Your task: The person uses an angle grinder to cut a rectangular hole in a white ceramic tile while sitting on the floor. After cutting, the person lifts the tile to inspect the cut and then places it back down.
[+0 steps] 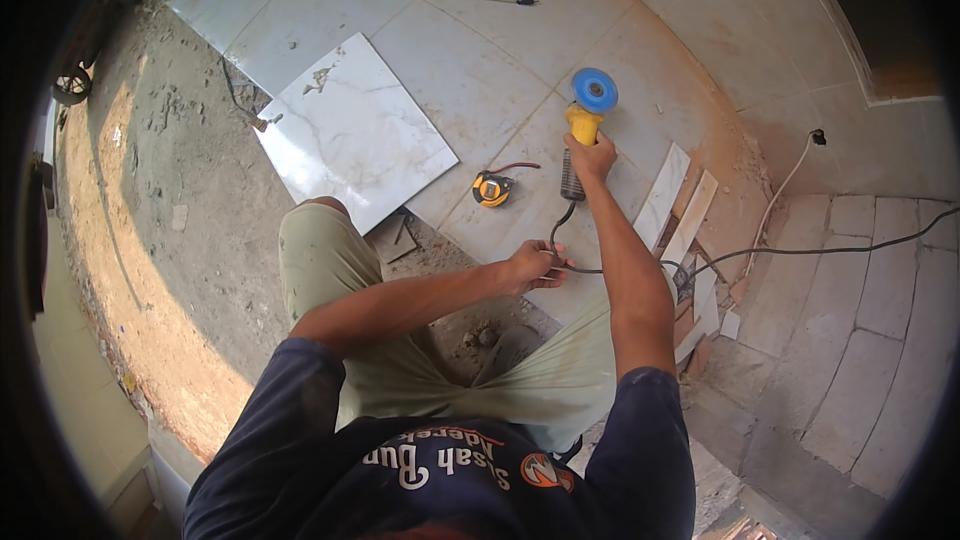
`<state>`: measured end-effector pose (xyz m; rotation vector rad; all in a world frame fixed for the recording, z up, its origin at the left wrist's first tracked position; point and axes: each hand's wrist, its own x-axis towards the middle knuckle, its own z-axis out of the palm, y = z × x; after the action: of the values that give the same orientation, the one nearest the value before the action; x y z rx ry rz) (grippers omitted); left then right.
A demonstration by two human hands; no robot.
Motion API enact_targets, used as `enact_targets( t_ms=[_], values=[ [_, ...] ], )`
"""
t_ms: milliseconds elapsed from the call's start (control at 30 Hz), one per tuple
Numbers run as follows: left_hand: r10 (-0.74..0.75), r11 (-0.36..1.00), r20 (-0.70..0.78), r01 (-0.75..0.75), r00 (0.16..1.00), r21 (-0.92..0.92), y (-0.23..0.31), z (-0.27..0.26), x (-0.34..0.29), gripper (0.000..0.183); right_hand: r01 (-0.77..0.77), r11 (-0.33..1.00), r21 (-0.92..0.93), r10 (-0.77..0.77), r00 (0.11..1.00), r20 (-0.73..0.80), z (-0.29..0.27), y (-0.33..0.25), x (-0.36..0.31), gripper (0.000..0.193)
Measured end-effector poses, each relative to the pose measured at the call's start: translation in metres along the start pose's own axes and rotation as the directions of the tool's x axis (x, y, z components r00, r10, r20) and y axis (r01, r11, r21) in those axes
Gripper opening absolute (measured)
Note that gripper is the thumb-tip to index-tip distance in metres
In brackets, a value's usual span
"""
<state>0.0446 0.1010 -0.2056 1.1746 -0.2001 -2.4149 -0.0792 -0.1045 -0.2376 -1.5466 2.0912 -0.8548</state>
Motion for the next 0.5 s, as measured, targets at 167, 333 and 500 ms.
enact_targets(
  t_ms=[167, 333, 500],
  values=[
    [-0.039, 0.998, -0.009, 0.039, 0.999, 0.057, 0.003, 0.005, 0.005, 0.040, 0.038, 0.997, -0.064, -0.040, 0.999, -0.021, 0.000, 0.016, 0.007, 0.052],
    [-0.041, 0.997, -0.029, 0.043, 0.999, 0.069, 0.002, -0.001, 0.008, 0.041, -0.046, 0.997, -0.066, 0.051, 0.996, 0.078, 0.002, 0.007, 0.002, 0.054],
    [-0.049, 0.995, -0.005, 0.049, 0.999, 0.086, -0.001, -0.005, 0.015, 0.035, -0.053, 0.986, -0.159, 0.077, 0.986, 0.148, -0.008, 0.003, -0.003, 0.070]
  ],
)
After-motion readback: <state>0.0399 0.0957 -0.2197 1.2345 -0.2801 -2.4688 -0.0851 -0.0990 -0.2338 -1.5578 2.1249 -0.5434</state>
